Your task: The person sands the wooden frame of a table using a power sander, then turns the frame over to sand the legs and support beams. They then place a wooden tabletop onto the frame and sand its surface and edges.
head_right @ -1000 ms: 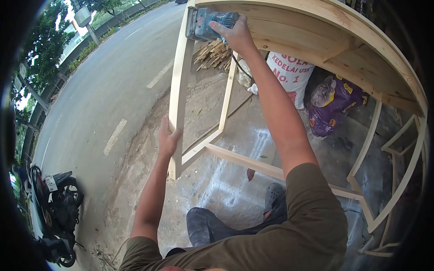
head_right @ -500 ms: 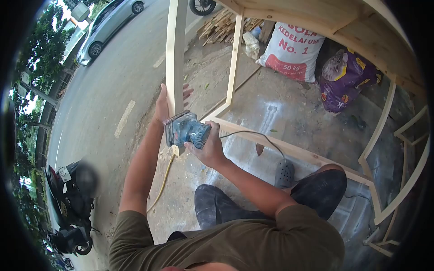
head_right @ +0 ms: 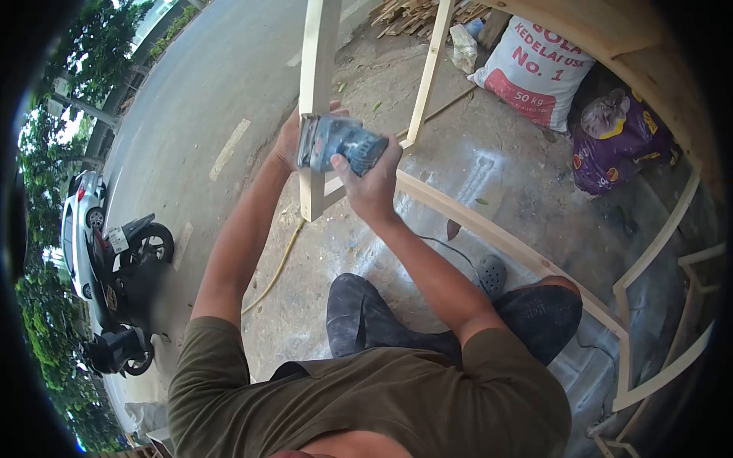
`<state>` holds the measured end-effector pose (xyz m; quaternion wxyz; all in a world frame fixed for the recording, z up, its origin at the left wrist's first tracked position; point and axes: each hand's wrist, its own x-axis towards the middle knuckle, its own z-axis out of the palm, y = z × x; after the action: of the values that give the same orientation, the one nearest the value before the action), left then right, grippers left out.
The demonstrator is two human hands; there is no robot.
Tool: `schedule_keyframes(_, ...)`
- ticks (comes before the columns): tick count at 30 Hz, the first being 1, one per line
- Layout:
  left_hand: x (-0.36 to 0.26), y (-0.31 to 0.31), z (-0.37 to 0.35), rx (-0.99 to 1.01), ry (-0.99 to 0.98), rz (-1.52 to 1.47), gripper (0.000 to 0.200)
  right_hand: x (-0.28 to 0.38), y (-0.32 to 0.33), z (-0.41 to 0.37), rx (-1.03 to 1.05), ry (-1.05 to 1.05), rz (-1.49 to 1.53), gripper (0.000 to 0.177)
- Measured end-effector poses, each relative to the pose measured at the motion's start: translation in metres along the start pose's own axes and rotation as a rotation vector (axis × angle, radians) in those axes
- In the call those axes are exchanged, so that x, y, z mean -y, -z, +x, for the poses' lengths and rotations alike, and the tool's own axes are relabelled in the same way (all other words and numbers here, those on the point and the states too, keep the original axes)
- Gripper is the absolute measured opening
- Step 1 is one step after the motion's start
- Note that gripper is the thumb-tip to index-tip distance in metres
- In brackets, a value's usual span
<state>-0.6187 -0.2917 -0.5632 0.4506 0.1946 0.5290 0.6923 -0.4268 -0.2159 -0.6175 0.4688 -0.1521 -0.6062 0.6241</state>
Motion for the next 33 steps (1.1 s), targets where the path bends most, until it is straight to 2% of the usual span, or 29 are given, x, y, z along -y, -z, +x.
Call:
schedule_keyframes(2,0.008,0.015,0.004,-0.101,-0.133,0.094,0.054,0.048,-0.002,0.056,0.019,0.119,-0.026,0.086)
schedule_keyframes(3,0.009,0.026,0.003,-0.114,-0.050,0.073,0.050,0.062,-0.005,0.083,-0.030,0.334,-0.238,0.087)
schedule_keyframes(4,0.012,0.037,0.006,-0.150,-0.083,0.106,0.051,0.081,-0.007,0.110,-0.070,0.506,-0.435,0.090)
schedule_keyframes(5,0.021,0.043,0.010,-0.187,-0.106,0.138,0.053,0.110,-0.010,0.128,-0.074,0.556,-0.544,0.091)
schedule_keyframes(6,0.029,0.043,0.011,-0.217,-0.130,0.175,0.054,0.133,-0.014,0.148,-0.060,0.590,-0.615,0.091)
schedule_keyframes(7,0.026,0.024,-0.001,-0.413,-0.177,0.376,0.068,0.147,-0.018,0.171,-0.053,0.615,-0.687,0.084)
schedule_keyframes(9,0.041,0.026,-0.006,-0.558,-0.276,0.796,0.085,0.196,-0.037,0.202,-0.024,0.621,-0.832,0.073)
schedule_keyframes(10,0.028,-0.007,-0.030,-0.533,-0.209,0.573,0.096,0.218,-0.046,0.217,-0.022,0.624,-0.901,0.068)
schedule_keyframes(11,0.046,0.008,-0.020,-0.608,-0.306,0.665,0.097,0.230,-0.057,0.238,-0.030,0.697,-0.957,0.076)
schedule_keyframes(13,0.042,0.004,-0.030,-0.647,-0.273,0.909,0.095,0.261,-0.076,0.270,-0.019,0.690,-1.200,0.076)
schedule_keyframes(14,0.038,-0.001,-0.034,-0.644,-0.306,0.888,0.094,0.276,-0.085,0.284,-0.013,0.675,-1.324,0.077)
schedule_keyframes(17,0.034,-0.012,-0.037,-0.633,-0.371,0.833,0.089,0.313,-0.108,0.322,0.255,0.684,-1.381,0.062)
schedule_keyframes(20,0.034,-0.008,-0.038,-0.631,-0.374,0.835,0.085,0.286,-0.136,0.355,0.291,0.928,-1.682,0.040)
schedule_keyframes(21,0.033,-0.009,-0.043,-0.629,-0.365,0.841,0.085,0.285,-0.142,0.332,0.271,0.834,-1.794,0.027)
schedule_keyframes(23,0.032,-0.013,-0.045,-0.607,-0.355,0.823,0.084,0.267,-0.144,0.307,0.364,0.815,-1.703,0.056)
schedule_keyframes(24,0.032,-0.012,-0.046,-0.594,-0.358,0.795,0.084,0.268,-0.137,0.270,0.415,0.675,-1.621,0.062)
schedule_keyframes(25,0.032,-0.012,-0.046,-0.582,-0.358,0.766,0.083,0.245,-0.136,0.251,0.360,0.778,-1.578,0.058)
schedule_keyframes(27,0.030,-0.014,-0.045,-0.592,-0.355,0.784,0.084,0.237,-0.139,0.225,0.539,0.732,-1.570,0.060)
schedule_keyframes(28,0.032,-0.014,-0.047,-0.600,-0.344,0.802,0.084,0.237,-0.144,0.228,0.518,0.714,-1.608,0.059)
schedule_keyframes(31,0.037,-0.008,-0.042,-0.591,-0.342,0.785,0.085,0.243,-0.160,0.271,0.390,0.690,-1.653,0.054)
schedule_keyframes(33,0.041,-0.006,-0.037,-0.616,-0.380,0.823,0.086,0.269,-0.157,0.305,0.326,0.652,-1.719,0.059)
